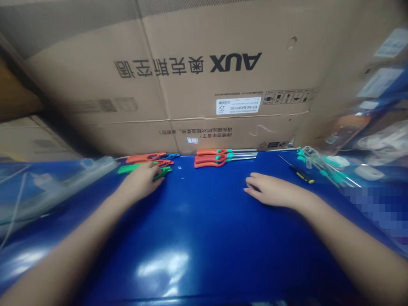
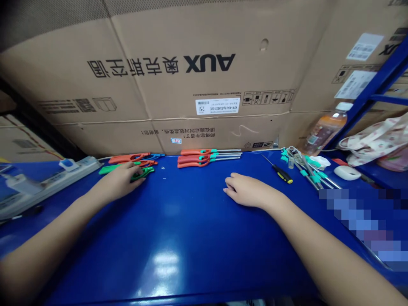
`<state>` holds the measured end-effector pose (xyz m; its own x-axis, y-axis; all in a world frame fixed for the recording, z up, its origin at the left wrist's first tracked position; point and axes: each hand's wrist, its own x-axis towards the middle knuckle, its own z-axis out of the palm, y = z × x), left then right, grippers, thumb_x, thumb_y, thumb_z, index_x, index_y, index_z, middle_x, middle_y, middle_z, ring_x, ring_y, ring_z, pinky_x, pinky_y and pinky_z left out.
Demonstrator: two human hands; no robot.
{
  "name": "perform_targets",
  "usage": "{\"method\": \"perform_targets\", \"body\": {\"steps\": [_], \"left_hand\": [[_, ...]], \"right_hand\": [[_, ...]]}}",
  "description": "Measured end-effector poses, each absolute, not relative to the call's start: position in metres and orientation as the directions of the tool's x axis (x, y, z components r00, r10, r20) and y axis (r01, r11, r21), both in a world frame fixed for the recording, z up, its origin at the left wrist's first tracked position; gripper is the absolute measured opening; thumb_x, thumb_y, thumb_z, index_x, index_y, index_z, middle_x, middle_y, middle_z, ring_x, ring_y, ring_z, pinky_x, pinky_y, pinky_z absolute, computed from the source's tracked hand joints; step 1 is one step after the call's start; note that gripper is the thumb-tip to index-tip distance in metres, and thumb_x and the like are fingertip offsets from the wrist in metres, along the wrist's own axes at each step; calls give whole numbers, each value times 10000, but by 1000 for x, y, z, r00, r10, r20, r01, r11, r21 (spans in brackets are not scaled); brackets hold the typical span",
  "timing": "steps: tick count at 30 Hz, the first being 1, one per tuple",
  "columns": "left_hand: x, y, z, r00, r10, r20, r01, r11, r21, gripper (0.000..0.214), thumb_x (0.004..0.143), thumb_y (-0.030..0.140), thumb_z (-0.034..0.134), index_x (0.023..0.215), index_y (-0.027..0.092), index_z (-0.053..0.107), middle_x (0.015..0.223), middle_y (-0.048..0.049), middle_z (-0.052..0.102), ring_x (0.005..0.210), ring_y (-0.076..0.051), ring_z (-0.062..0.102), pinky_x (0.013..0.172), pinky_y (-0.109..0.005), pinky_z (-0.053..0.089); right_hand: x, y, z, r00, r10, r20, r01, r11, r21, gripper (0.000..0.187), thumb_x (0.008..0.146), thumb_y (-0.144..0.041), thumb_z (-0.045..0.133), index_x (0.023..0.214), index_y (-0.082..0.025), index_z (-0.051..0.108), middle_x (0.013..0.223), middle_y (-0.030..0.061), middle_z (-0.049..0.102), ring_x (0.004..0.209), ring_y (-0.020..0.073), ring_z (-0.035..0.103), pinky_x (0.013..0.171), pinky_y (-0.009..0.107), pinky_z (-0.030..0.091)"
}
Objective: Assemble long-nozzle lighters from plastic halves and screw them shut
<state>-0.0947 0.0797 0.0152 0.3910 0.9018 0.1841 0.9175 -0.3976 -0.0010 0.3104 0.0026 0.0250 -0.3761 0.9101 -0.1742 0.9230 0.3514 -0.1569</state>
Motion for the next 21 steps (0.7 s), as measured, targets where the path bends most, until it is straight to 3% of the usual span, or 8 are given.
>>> {"method": "perform_targets", "body": {"steps": [3, 9, 15, 18, 21], "left_hand": [[-91, 78, 13, 366, 918, 154, 928, -372, 7, 234, 862, 376, 477, 830, 195, 621, 964, -131, 668, 846, -296, 652, 740, -379, 492], [-86, 63, 29, 353, 936, -13, 936, -353, -2, 241, 817, 342, 524, 612, 217, 550, 614, -55, 617, 545, -218, 540, 508, -308, 299], [-55, 32, 36, 473, 868, -150, 881, -467, 79, 159, 778, 308, 601, 644, 229, 636, 619, -1, 649, 528, -168, 543, 492, -274, 281], [-30, 13, 28, 619, 782, -70, 781, -603, 163, 173, 859, 287, 581, 714, 213, 641, 685, -8, 664, 604, -168, 573, 560, -278, 358], [-6, -1, 11, 753, 639, 157, 585, -759, 285, 179, 971, 310, 549, 962, 211, 698, 920, -42, 725, 879, -213, 628, 798, -336, 470]], "right_hand": [[308, 2, 26, -374, 908, -187, 925, 351, -145, 282, 1024, -369, 445, 820, -200, 542, 937, 66, 602, 748, 178, 577, 665, 297, 386], [307, 0, 28, -372, 908, -193, 926, 349, -147, 290, 1028, -383, 444, 817, -201, 527, 926, 57, 590, 736, 170, 562, 653, 290, 376], [307, -1, 29, -367, 912, -183, 930, 352, -110, 276, 1029, -366, 453, 829, -193, 535, 927, 54, 593, 719, 163, 552, 617, 284, 347], [300, -6, 31, -438, 894, -96, 897, 429, -104, 179, 1008, -320, 501, 906, -192, 573, 971, 55, 609, 758, 172, 577, 616, 284, 352], [285, -15, 31, -593, 803, 60, 783, 593, -188, 145, 998, -302, 537, 1090, -205, 595, 1107, 57, 612, 864, 180, 618, 701, 289, 422]]}}
